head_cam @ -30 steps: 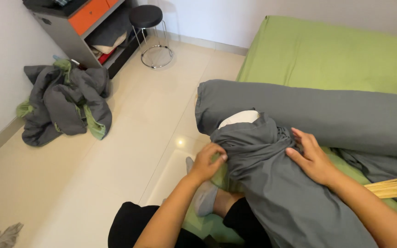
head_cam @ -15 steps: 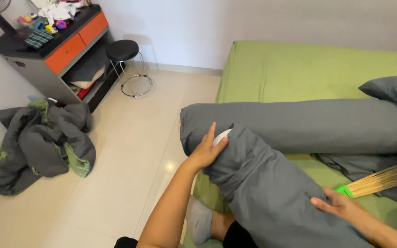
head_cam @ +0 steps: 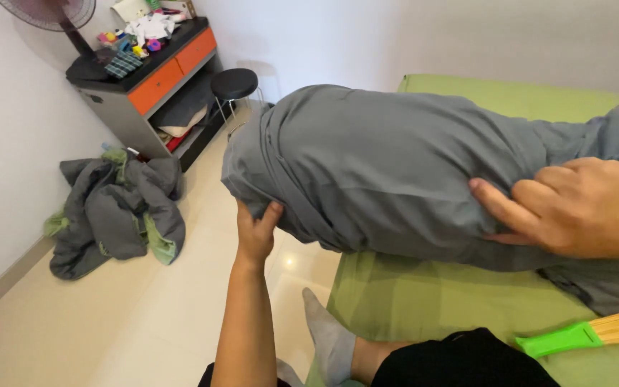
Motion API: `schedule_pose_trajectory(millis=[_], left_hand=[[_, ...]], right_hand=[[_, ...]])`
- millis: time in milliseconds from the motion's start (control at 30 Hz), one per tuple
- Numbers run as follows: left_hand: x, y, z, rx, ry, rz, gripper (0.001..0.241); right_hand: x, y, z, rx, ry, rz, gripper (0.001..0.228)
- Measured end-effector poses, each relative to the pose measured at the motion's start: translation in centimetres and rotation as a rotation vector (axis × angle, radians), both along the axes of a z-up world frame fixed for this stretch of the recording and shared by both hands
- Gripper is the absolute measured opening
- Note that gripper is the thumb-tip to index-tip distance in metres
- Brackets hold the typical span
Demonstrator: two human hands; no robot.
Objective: The person inserts a long white pillow into a grey pillowcase while sitting on the floor. They pull the fabric over the pillow, smooth it out, and then repeat the process with a second pillow.
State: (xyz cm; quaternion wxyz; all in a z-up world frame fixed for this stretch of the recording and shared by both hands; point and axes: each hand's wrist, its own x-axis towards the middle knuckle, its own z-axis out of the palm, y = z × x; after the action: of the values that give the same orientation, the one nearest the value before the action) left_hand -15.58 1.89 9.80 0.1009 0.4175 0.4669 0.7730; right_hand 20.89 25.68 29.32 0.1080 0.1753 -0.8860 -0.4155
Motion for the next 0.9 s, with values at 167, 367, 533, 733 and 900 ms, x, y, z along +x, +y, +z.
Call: schedule_pose_trajectory(millis=[167, 367, 533, 733, 900], left_hand=[[7.2, -2.6, -1.2, -0.200, 0.256, 0.130, 0.080], [12.7, 0.7, -13.0, -0.456, 0.450, 0.041, 0.053], [12.0, -0.2, -13.3, -0.334, 0.322, -0.011, 0.035], [12.8, 0.1, -7.5, -0.447, 0.146, 0.132, 0.051], [12.8, 0.9, -6.7, -0.357, 0.179, 0.162, 0.065]], right_hand=[[0.5, 2.4, -8.1, -0.403, 0.387, -0.192, 0.059], [-3.4, -3.2, -21.7, -1.120, 0.629, -0.445, 0.059], [-7.8, -9.7, -17.4, -1.017, 0.729, -0.356, 0.063], [-9.7, -10.6, -15.2, -0.930, 0.658, -0.510, 0.053], [-9.0, -9.1, -17.1, -0.840, 0.555, -0.548, 0.033]])
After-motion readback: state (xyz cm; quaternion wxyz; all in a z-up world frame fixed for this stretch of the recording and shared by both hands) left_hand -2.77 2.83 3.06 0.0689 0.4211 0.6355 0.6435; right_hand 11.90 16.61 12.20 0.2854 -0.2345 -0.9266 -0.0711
